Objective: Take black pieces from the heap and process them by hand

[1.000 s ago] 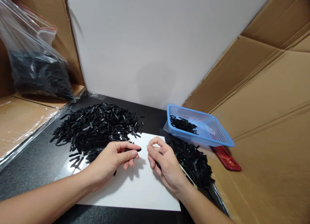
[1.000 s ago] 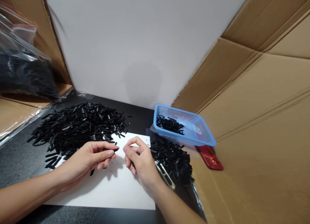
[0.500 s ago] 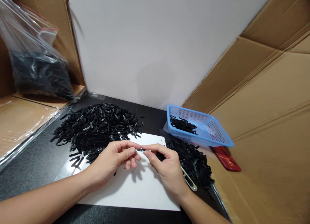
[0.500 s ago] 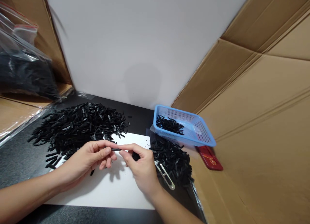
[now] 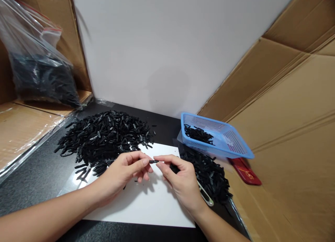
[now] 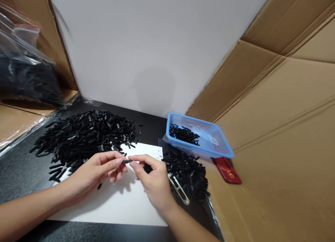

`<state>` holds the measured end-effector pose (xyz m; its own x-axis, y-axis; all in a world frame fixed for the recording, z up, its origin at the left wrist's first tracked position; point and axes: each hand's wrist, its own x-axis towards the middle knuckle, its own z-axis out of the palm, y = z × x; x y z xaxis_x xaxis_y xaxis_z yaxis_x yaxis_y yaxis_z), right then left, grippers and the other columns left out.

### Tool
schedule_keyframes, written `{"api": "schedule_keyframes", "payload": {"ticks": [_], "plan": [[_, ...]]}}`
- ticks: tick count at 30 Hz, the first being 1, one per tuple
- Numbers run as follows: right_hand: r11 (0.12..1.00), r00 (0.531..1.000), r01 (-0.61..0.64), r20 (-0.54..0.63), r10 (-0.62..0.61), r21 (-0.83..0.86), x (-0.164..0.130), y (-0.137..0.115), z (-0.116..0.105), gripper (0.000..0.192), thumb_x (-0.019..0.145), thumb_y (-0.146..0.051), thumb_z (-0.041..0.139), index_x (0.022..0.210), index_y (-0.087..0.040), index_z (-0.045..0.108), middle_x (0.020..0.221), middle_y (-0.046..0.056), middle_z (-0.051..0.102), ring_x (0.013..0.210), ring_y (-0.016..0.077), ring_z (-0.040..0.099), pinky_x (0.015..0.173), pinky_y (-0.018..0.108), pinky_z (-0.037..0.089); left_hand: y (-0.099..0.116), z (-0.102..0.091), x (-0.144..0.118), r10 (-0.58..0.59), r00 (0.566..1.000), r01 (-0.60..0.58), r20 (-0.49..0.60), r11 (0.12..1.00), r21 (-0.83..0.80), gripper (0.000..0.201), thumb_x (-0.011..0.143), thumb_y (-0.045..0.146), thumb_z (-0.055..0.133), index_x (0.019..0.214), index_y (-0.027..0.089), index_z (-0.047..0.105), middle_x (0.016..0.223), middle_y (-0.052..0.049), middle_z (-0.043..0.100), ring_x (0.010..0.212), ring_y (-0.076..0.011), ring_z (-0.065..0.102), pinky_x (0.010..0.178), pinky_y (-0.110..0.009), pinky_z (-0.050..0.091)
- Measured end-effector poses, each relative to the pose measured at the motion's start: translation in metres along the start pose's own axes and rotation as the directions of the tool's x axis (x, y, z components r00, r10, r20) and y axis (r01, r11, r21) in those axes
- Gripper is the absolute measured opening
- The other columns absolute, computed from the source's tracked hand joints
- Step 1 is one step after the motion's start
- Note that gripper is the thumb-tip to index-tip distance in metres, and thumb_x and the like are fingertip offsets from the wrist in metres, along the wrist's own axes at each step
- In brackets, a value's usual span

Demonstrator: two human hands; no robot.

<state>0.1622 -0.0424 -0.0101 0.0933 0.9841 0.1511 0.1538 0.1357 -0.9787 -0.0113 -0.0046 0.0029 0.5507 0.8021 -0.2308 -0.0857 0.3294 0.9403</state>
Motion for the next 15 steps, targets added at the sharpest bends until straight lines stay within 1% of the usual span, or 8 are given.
{"api": "schedule_keyframes", "payload": {"ticks": [5,11,15], "plan": [[0.999,1.000,-0.024,-0.003,0.025,0.035,-0.0007,-0.0007,-0.0013,0.012,0.077,-0.026,0.072,0.084,-0.021,0.080,0.058,-0.002,0.064,0.048,0.0101,0.052,0.050,0.023,0.042,-0.0036,-0.0024,0.0013,0.013,1.000,-0.013,0.018,0.999,0.036,0.029,0.088,0.040,0.063,0.079,0.013,0.070,0.063,0.000,0.065,0.056,-0.0087,0.048,0.058,-0.021,0.037],[0.997,1.000,-0.017,-0.001,0.017,0.069,-0.0021,-0.0021,-0.0002,0.010,0.075,-0.024,0.073,0.081,-0.023,0.081,0.062,-0.001,0.070,0.048,0.0092,0.052,0.049,0.021,0.042,-0.0043,-0.0029,0.0018,0.032,0.999,-0.033,0.024,0.999,0.023,0.028,0.088,0.040,0.064,0.079,0.014,0.070,0.063,0.000,0.065,0.056,-0.0089,0.049,0.058,-0.022,0.039],[0.997,1.000,-0.003,-0.008,0.003,0.083,-0.0024,-0.0028,0.0013,0.008,0.075,-0.023,0.073,0.080,-0.022,0.080,0.060,-0.002,0.070,0.047,0.0085,0.051,0.048,0.020,0.042,-0.0043,-0.0027,0.0006,0.037,0.999,-0.037,0.032,0.999,0.005,0.030,0.088,0.040,0.063,0.077,0.013,0.070,0.064,-0.001,0.066,0.056,-0.0087,0.050,0.057,-0.022,0.039]]}}
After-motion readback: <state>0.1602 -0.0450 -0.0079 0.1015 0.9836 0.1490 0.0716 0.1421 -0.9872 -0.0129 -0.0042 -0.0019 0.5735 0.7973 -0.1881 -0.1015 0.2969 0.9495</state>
